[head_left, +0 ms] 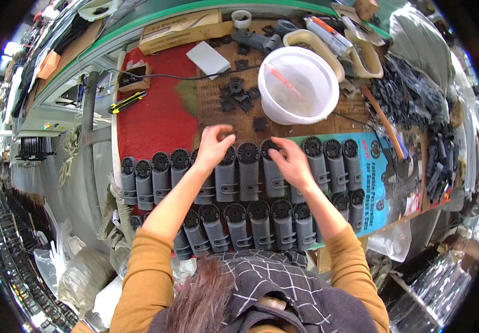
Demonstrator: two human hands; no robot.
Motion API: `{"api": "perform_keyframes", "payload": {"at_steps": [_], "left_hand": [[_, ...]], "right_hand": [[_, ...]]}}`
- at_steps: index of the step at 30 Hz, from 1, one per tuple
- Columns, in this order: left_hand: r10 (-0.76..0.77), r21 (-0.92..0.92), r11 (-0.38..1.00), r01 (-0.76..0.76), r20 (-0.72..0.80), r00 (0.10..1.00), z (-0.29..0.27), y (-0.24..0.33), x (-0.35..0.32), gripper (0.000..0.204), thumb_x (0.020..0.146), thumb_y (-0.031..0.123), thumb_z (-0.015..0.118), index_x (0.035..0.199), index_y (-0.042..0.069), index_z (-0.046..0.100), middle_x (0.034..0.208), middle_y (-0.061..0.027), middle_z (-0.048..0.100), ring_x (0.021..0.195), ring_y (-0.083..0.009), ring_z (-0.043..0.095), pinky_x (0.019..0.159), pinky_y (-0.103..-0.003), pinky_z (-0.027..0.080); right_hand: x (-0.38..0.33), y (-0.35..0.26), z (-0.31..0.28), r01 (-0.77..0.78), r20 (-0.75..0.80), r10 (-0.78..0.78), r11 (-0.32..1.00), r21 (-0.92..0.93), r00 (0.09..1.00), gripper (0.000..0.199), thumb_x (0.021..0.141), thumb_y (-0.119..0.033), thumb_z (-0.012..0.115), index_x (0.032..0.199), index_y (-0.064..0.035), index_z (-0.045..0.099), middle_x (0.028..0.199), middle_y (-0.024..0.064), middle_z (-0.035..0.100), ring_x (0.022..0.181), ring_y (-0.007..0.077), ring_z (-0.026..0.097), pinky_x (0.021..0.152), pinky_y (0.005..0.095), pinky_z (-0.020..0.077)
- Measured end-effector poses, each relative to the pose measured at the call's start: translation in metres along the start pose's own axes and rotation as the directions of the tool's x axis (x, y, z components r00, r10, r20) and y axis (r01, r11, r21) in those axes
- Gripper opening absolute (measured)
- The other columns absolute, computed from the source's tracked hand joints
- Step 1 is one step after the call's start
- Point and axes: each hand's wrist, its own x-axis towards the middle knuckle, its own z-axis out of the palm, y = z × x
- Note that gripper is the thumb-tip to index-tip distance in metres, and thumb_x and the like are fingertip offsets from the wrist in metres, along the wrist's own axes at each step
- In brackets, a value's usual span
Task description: The person cleans small black plastic components using a toothbrush and water, then places them into grey cylindrical holders arranged on a workbench. The person repeatedly picks up parts, scrubs them, and organizes them into the holders.
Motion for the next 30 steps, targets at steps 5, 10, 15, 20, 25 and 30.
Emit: {"api": "perform_keyframes", "payload": {"at_steps": [5,10,15,20,25,30], "left_hand": [[0.468,0.337,0.860,-0.384,-0.217,0.857,0.007,0.011,0.096,0.036,0.084,0.022,0.067,0.116,0.005,0.064,0.114,-0.0177,0.058,0.107,-0.0329,0.057,0.097,-0.041,0.045],[0.363,0.407,0.871,-0.275,-0.155,0.919,0.005,0.017,0.131,0.027,0.083,0.021,0.067,0.107,0.008,0.067,0.101,-0.0146,0.063,0.103,-0.0335,0.058,0.091,-0.044,0.045],[0.525,0.720,0.622,-0.307,-0.092,0.846,-0.011,0.018,0.182,0.021,0.082,0.017,0.066,0.102,0.011,0.068,0.092,-0.0101,0.066,0.092,-0.0296,0.063,0.079,-0.042,0.047],[0.690,0.780,0.499,-0.378,-0.093,0.717,-0.036,0.044,0.229,0.011,0.085,0.017,0.061,0.092,0.011,0.067,0.084,-0.0080,0.068,0.081,-0.0283,0.066,0.075,-0.042,0.046],[0.700,0.764,0.549,-0.339,-0.198,0.686,-0.057,0.063,0.264,0.014,0.087,0.021,0.061,0.094,0.011,0.068,0.089,-0.0079,0.070,0.086,-0.0290,0.066,0.075,-0.043,0.047],[0.697,0.642,0.619,-0.451,-0.185,0.693,-0.048,0.035,0.252,0.020,0.087,0.022,0.062,0.103,0.011,0.069,0.091,-0.0089,0.069,0.087,-0.0314,0.065,0.076,-0.041,0.049]], "right_hand": [[0.076,-0.013,0.077,0.073,0.038,-0.063,0.747,-0.660,0.997,0.055,0.089,-0.023,0.060,0.128,0.0123,0.047,0.131,0.0344,0.048,0.121,0.0482,0.045,0.104,0.0481,0.0363],[0.082,-0.015,0.083,0.111,0.035,-0.105,0.920,-0.376,0.994,0.054,0.087,-0.014,0.061,0.131,0.0120,0.043,0.132,0.0315,0.044,0.120,0.0472,0.044,0.104,0.0504,0.0352],[0.130,-0.002,0.094,0.113,-0.123,-0.178,0.905,-0.410,0.976,0.059,0.090,-0.022,0.060,0.135,0.0113,0.040,0.141,0.0347,0.035,0.129,0.0482,0.037,0.109,0.0493,0.0295],[0.203,0.002,0.113,0.111,-0.224,-0.262,0.845,-0.523,0.939,0.063,0.091,-0.028,0.060,0.134,0.0126,0.040,0.144,0.0364,0.031,0.133,0.0495,0.030,0.112,0.0515,0.0257],[0.238,-0.017,0.119,0.068,-0.248,-0.250,0.818,-0.571,0.936,0.060,0.092,-0.032,0.057,0.133,0.0099,0.044,0.142,0.0307,0.039,0.132,0.0457,0.036,0.110,0.0510,0.0287],[0.173,-0.016,0.118,0.186,-0.097,-0.264,0.855,-0.484,0.960,0.061,0.090,-0.029,0.060,0.133,0.0105,0.043,0.139,0.0310,0.042,0.130,0.0467,0.037,0.110,0.0516,0.0273]]}}
